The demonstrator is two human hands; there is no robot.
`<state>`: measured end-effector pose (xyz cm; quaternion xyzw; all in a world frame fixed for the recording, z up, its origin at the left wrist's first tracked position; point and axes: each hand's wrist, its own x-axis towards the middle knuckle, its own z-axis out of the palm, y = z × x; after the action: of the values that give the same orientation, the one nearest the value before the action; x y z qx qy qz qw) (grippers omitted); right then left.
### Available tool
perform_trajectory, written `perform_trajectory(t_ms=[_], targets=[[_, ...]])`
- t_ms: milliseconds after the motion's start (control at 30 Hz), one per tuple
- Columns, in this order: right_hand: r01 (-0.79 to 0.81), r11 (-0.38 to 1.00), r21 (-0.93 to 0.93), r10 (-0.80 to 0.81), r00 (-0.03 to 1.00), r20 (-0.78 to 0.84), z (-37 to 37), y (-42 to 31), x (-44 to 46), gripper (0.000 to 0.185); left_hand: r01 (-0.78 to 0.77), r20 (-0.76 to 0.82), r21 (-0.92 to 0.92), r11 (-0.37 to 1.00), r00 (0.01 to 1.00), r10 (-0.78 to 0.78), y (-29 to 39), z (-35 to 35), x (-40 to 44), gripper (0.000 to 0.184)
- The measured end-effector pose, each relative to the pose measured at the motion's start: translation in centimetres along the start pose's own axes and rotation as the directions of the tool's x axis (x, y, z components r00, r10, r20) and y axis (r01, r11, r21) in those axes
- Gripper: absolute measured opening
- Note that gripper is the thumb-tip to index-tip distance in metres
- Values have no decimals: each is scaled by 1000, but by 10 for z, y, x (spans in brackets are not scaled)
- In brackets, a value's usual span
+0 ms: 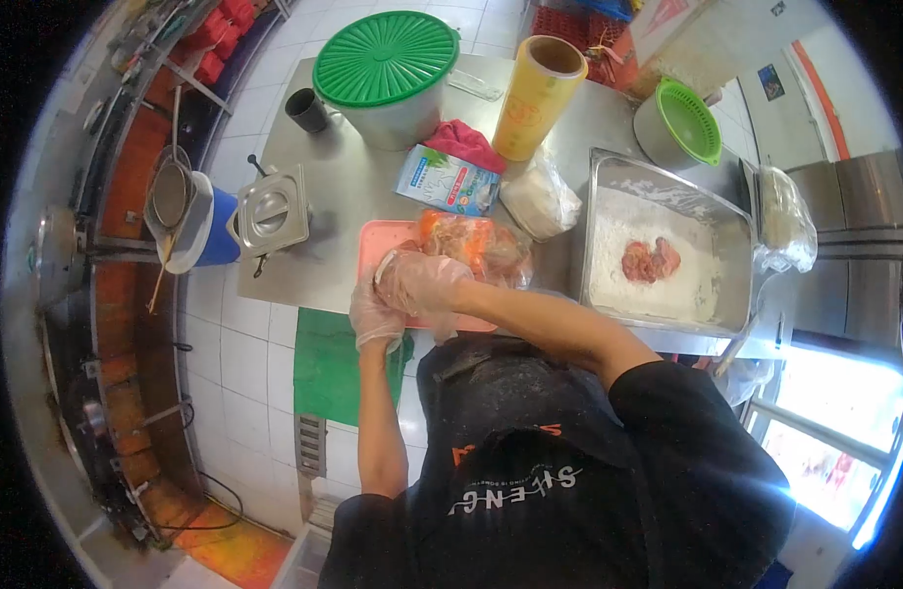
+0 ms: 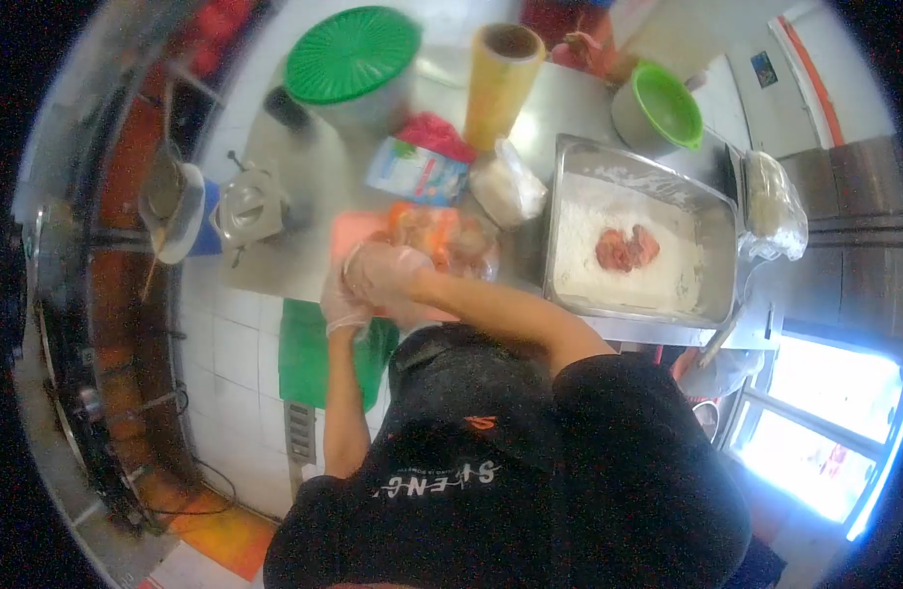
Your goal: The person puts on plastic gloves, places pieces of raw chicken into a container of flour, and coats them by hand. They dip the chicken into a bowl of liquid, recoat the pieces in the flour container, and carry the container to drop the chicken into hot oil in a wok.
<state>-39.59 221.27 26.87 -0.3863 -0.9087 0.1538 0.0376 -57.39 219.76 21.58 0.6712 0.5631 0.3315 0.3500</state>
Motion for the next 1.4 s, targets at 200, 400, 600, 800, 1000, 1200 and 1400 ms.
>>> perform_trajectory(t_ms=[200, 400, 600, 800, 1000, 1200, 1400], targets=[[-295, 955, 44, 292, 954, 67, -2, -15, 18, 14, 113, 51, -461, 880, 994, -101, 10, 13, 3, 67], [-334, 861, 383, 312, 943, 120, -26, -10, -13, 19, 31, -8, -172, 985, 999, -33, -14, 17, -4, 66], [-366, 644, 672, 437, 897, 68, -107, 4, -146, 35, 323, -289, -240, 916, 877, -384, 15, 1, -12, 53], [-649, 571, 503, 807, 557, -196, -176, -23, -267, 26, 110, -43, -435, 894, 989, -142, 291, 67, -21, 23], [-465, 740, 486, 673, 509, -537, -157, -8, -366, 29, 595, 518, -412, 690, 776, -360, 360, 209, -37, 21], [-360, 175, 916, 984, 103, -148, -126, 16, -447, 23, 132, 671, 29, 991, 732, -117, 373, 284, -79, 47], [-558, 386, 734, 912, 350, -213, -108, 58, -494, 31, 184, 715, -197, 963, 699, 13, 389, 325, -97, 42]])
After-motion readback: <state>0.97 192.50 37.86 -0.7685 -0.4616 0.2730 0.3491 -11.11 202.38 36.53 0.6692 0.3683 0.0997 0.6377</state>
